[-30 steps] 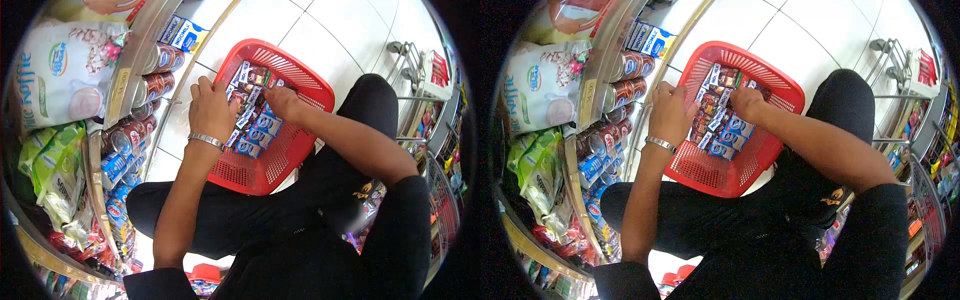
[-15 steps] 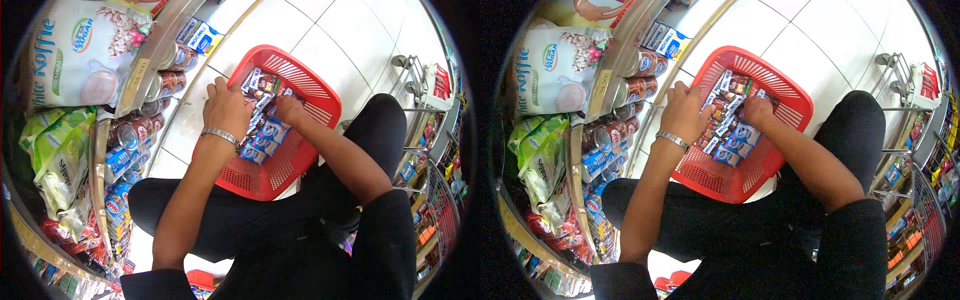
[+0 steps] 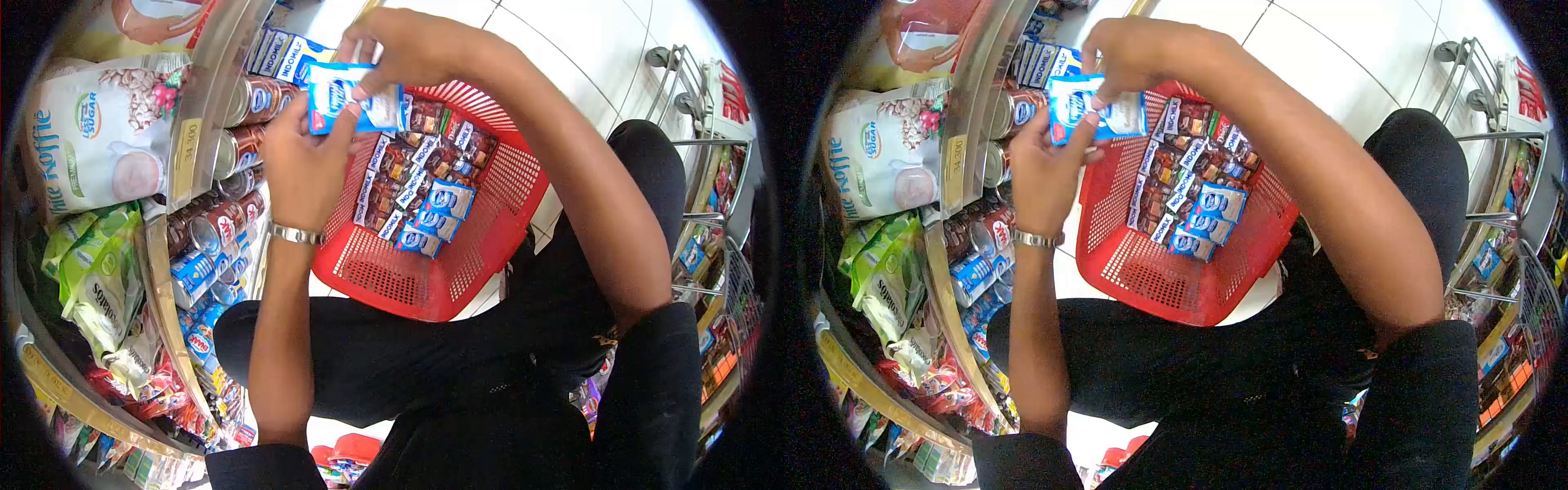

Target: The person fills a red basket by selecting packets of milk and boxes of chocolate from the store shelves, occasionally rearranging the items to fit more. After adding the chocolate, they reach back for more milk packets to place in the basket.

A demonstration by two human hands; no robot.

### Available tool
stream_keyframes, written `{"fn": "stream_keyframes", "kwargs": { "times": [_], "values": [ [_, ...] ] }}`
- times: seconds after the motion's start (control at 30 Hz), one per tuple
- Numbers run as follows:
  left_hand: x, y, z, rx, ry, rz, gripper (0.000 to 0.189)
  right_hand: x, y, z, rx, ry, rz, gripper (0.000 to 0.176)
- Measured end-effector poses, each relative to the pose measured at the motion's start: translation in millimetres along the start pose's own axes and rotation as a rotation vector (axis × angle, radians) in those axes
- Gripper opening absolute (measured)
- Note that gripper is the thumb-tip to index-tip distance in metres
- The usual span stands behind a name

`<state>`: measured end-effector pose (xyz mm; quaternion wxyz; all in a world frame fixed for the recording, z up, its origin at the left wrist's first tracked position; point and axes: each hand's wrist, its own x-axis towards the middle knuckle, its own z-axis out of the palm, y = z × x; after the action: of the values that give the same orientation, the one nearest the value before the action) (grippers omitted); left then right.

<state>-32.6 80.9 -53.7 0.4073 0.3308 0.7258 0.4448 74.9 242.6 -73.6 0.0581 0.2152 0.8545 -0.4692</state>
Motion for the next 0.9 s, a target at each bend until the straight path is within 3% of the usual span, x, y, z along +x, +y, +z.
{"fn": "stream_keyframes", "kwargs": {
  "times": [0.07, 0.23, 0.3, 0.33, 0.37, 0.43, 0.47, 0.5, 0.57, 0.6, 0.67, 0.7, 0.73, 0.77, 0.8, 0.83, 0.87, 0.9],
  "values": [
    [1.8, 7.7, -1.3, -0.016, 0.034, -0.043, 0.018, 12.7, 6.3, 17.0, -0.012, 0.385, -0.163, 0.051],
    [7.5, 1.3, -4.8, -0.138, 0.099, -0.044, 0.024, -0.8, -7.8, 5.8, 0.063, 0.232, -0.214, 0.058],
    [9.5, -4.9, -6.0, -0.152, 0.079, -0.035, 0.025, -0.9, -9.1, 6.2, 0.023, 0.12, -0.139, 0.062],
    [10.1, -6.2, -5.6, -0.18, 0.081, -0.01, 0.026, 1.1, -0.5, 10.6, 0.062, 0.213, -0.27, 0.05],
    [11.4, -6.8, -4.7, -0.21, 0.085, 0.018, 0.027, 4.8, 4.7, 5.8, 0.059, 0.211, -0.272, 0.05],
    [15.5, -9.5, -0.8, -0.281, 0.093, 0.056, 0.027, 13.2, 2.2, -7.1, 0.205, 0.165, -0.294, 0.033],
    [18.4, -13.7, 1.1, -0.167, 0.137, 0.138, 0.032, 22.3, 3.4, -8.5, 0.393, 0.191, -0.354, 0.044],
    [18.0, -15.9, 2.2, -0.051, 0.183, 0.216, 0.036, 34.3, 11.0, -7.1, 0.395, 0.184, -0.363, 0.044],
    [8.3, -12.6, 1.7, 0.331, 0.044, 0.219, 0.052, 63.9, 35.8, -0.4, 0.181, 0.544, -0.239, 0.045],
    [3.4, -23.0, 4.9, 0.452, -0.054, 0.171, 0.059, 83.1, 48.4, 6.6, 0.177, 0.548, -0.248, 0.045],
    [-6.6, -45.4, 15.9, 0.667, -0.154, 0.165, 0.08, 128.4, 59.1, 18.1, 0.061, 0.814, -0.308, 0.048],
    [-14.9, -54.4, 21.7, 0.761, -0.169, 0.194, 0.092, 149.6, 60.7, 21.0, 0.072, 0.808, -0.304, 0.048],
    [-22.1, -55.6, 25.0, 0.809, -0.235, 0.155, 0.111, 173.2, 64.7, 28.2, -0.032, 0.756, -0.15, 0.047],
    [-28.8, -59.3, 24.3, 0.812, -0.243, 0.134, 0.111, 189.9, 66.2, 36.9, -0.135, 0.694, 0.002, 0.046],
    [-32.8, -62.1, 21.8, 0.888, -0.257, 0.178, 0.113, 203.4, 66.1, 45.7, -0.122, 0.68, 0.0, 0.046],
    [-30.3, -64.0, 19.1, 0.965, -0.263, 0.235, 0.115, 218.2, 65.4, 49.2, -0.303, 0.687, -0.019, 0.041],
    [-27.5, -67.4, 15.9, 0.909, -0.298, 0.229, 0.117, 231.5, 65.2, 52.2, -0.483, 0.692, -0.038, 0.038],
    [-26.8, -69.5, 13.4, 0.917, -0.295, 0.214, 0.117, 247.1, 70.4, 58.9, -0.469, 0.686, -0.046, 0.038]
  ]
}}
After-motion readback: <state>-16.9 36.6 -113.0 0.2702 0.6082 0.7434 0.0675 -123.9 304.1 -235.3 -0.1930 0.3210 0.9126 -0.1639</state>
